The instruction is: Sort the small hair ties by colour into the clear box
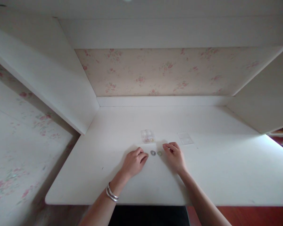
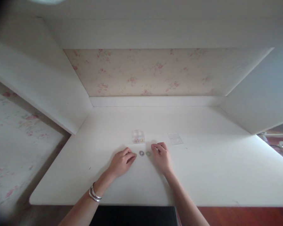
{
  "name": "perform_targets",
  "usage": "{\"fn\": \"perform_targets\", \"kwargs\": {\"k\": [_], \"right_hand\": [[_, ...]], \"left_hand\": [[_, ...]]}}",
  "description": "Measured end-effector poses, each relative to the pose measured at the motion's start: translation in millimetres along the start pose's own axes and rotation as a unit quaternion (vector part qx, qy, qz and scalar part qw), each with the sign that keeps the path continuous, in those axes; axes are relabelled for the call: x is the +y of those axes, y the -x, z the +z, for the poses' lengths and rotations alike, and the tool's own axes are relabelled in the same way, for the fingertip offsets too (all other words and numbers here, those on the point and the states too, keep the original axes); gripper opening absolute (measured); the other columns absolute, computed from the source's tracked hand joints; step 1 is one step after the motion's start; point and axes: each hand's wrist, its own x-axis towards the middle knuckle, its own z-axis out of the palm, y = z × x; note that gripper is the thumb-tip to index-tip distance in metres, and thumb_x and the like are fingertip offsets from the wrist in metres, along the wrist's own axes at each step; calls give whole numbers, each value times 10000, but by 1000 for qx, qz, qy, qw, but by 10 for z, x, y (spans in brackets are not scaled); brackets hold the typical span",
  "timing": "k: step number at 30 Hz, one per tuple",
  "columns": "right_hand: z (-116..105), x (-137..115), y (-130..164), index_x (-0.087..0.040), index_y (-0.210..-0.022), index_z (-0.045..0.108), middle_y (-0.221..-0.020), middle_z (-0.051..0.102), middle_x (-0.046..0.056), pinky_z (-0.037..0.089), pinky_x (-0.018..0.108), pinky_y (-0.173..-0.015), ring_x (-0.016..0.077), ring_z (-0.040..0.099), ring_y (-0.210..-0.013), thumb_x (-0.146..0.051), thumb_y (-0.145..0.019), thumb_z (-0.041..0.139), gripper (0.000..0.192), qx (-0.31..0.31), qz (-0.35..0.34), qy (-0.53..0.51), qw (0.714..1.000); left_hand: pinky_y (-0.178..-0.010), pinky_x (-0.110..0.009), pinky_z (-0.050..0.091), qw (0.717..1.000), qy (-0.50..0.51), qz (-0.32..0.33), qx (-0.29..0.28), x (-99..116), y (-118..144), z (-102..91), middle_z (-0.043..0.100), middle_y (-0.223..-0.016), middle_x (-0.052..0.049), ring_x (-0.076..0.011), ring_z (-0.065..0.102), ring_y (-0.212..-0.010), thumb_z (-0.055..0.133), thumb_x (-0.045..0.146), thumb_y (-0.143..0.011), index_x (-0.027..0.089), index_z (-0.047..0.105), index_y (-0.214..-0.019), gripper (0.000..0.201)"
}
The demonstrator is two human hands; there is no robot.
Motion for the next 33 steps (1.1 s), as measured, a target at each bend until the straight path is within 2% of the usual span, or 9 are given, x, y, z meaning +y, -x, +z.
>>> {"fn": "perform_targets", "kwargs": {"k": [5, 10, 13, 20, 26, 29, 33], "right_hand": [[-18, 11, 19, -205, -831, 696, -839, 562, 41, 400, 262, -567, 115, 475, -581, -505, -836, 477, 372, 11, 0, -16, 1000], [-44, 21, 19, -206, -846, 694, -837, 554, 37, 390, 254, -545, 107, 460, -570, -495, -843, 470, 366, 10, -2, -26, 1000], [-53, 14, 18, -209, -829, 693, -827, 551, 30, 389, 249, -542, 100, 454, -558, -485, -845, 472, 354, 12, -3, -30, 999], [-53, 21, -12, -210, -818, 695, -813, 553, 32, 397, 242, -544, 97, 462, -559, -463, -856, 462, 346, 12, -16, -31, 999], [-62, 50, -33, -216, -826, 691, -815, 555, 24, 411, 231, -560, 94, 491, -577, -422, -862, 470, 305, 12, -34, -19, 999], [-68, 54, -33, -221, -832, 691, -821, 561, 25, 416, 233, -564, 95, 499, -580, -413, -866, 464, 299, 10, -35, -15, 999], [-66, 53, -25, -219, -828, 686, -826, 561, 26, 413, 234, -550, 95, 495, -574, -412, -869, 471, 292, 5, -38, -14, 999]], "left_hand": [[-716, -252, 468, 1000, 22, -5, -1, -14, -11, 36, 592, -856, -32, -127, 586, -746, 419, 285, -920, 236, 655, -940, 242], [-697, -222, 462, 992, 117, -38, 25, -59, -41, 57, 569, -857, -22, -107, 569, -746, 436, 301, -917, 219, 647, -916, 227], [-675, -215, 453, 988, 138, -52, 37, -27, -116, 33, 548, -839, -22, -100, 550, -716, 436, 302, -918, 203, 643, -907, 230], [-770, -238, 447, 994, 92, -28, 54, 125, -534, 53, 550, -863, -28, -123, 553, -797, 464, 288, -904, 202, 645, -915, 201], [-725, -241, 449, 997, 36, -37, 55, 84, -818, 182, 551, -861, -24, -126, 557, -769, 466, 268, -899, 209, 656, -888, 200], [-705, -240, 446, 997, 25, -43, 56, 53, -801, 178, 555, -843, -17, -121, 555, -733, 468, 275, -897, 232, 668, -914, 205], [-747, -249, 445, 993, 62, -54, 87, 12, -625, 77, 571, -853, -28, -133, 557, -785, 455, 296, -901, 228, 662, -956, 225]]}}
